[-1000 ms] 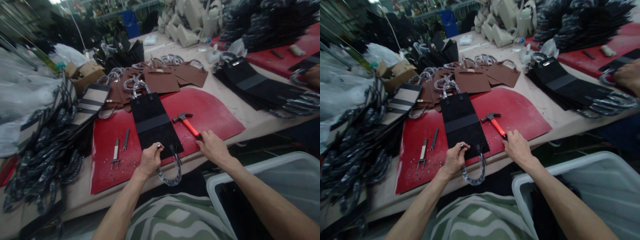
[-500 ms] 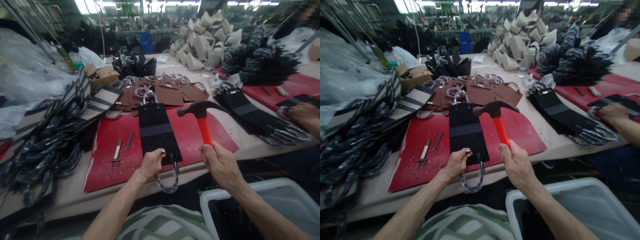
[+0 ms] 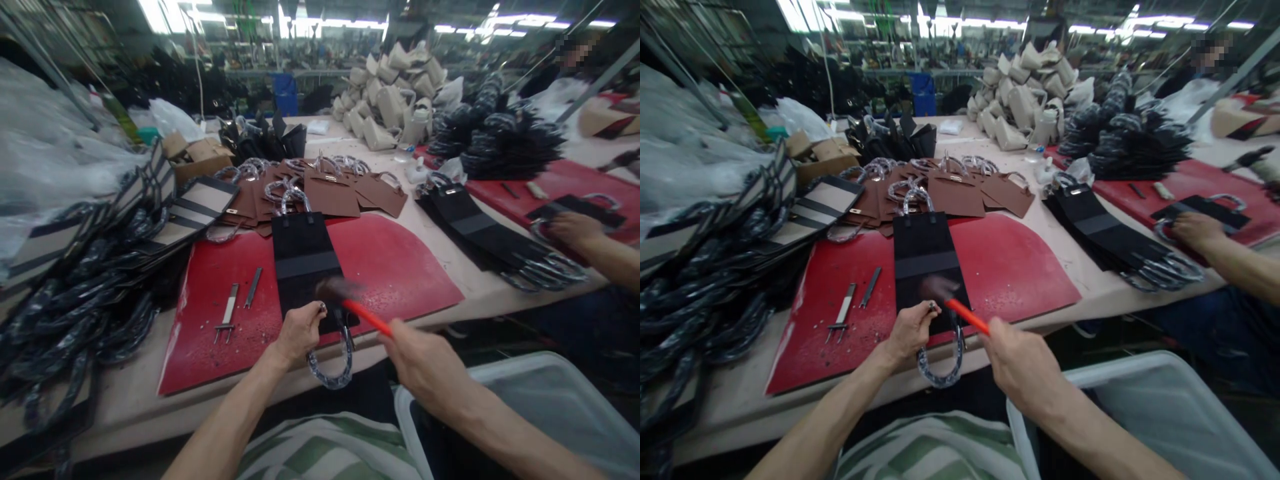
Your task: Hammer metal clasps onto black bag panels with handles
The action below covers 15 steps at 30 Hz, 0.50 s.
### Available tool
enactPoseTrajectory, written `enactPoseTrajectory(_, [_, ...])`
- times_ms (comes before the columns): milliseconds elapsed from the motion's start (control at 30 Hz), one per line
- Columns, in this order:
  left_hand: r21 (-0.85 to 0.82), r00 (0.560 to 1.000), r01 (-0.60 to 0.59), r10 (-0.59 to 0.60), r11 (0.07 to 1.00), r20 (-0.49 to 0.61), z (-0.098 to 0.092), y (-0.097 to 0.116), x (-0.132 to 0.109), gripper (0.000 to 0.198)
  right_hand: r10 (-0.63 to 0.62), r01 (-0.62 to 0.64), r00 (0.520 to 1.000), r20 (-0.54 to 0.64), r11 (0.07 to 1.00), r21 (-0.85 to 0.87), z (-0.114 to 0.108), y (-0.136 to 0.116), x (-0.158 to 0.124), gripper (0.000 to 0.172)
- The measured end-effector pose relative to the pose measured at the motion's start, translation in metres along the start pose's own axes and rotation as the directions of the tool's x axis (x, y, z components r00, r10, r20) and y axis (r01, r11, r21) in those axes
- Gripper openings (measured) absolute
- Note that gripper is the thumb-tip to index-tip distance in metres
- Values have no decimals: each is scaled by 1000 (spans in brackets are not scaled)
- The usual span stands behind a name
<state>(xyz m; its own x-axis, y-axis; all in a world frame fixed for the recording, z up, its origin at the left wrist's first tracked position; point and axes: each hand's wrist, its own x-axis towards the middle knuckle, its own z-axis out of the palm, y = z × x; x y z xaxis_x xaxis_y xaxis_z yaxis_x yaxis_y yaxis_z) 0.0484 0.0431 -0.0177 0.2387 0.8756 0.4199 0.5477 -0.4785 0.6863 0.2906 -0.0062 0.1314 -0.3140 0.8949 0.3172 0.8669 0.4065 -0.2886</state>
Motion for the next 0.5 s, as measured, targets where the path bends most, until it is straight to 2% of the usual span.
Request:
enactPoseTrajectory(33, [1, 1000, 1, -1, 1000, 3, 0, 0, 0, 18, -46, 46, 997, 64, 999, -10, 1, 1, 0, 33])
enactPoseTrajectory(100, [-2, 1000, -6, 6, 1000, 2, 0, -1, 0, 17, -103, 102, 992, 70, 995, 14, -7, 1, 5, 31])
enactPoseTrajectory(167, [-8, 1000, -13, 13, 1000, -3, 0, -1, 0, 17, -37, 42, 995, -89, 998, 56, -22, -3, 12, 31])
enactPoseTrajectory(233, [-7, 1000, -10, 10, 1000, -5, 0, -1, 0, 17, 87, -59, 959, -268, 992, 111, -29, -9, 14, 31])
enactPoseTrajectory(267, [-5, 1000, -10, 10, 1000, 1, 0, -1, 0, 16, 101, -69, 954, -281, 990, 123, -28, -11, 12, 33])
enactPoseTrajectory(300, [-3, 1000, -10, 10, 1000, 6, 0, -1, -1, 16, 88, -57, 961, -264, 990, 125, -23, -11, 9, 34])
enactPoseTrajectory(333, [-5, 1000, -9, 9, 1000, 7, 0, -1, -1, 16, 40, -16, 979, -199, 993, 117, -15, -10, 4, 36])
enactPoseTrajectory(400, [-21, 1000, -3, 3, 1000, 12, 0, -1, -1, 18, -52, 52, 999, -6, 996, 75, 3, -2, -8, 36])
enactPoseTrajectory(500, [-27, 1000, -1, 1, 1000, 3, 0, 0, -1, 18, 8, 0, 967, 254, 999, -32, 21, 20, -16, 29])
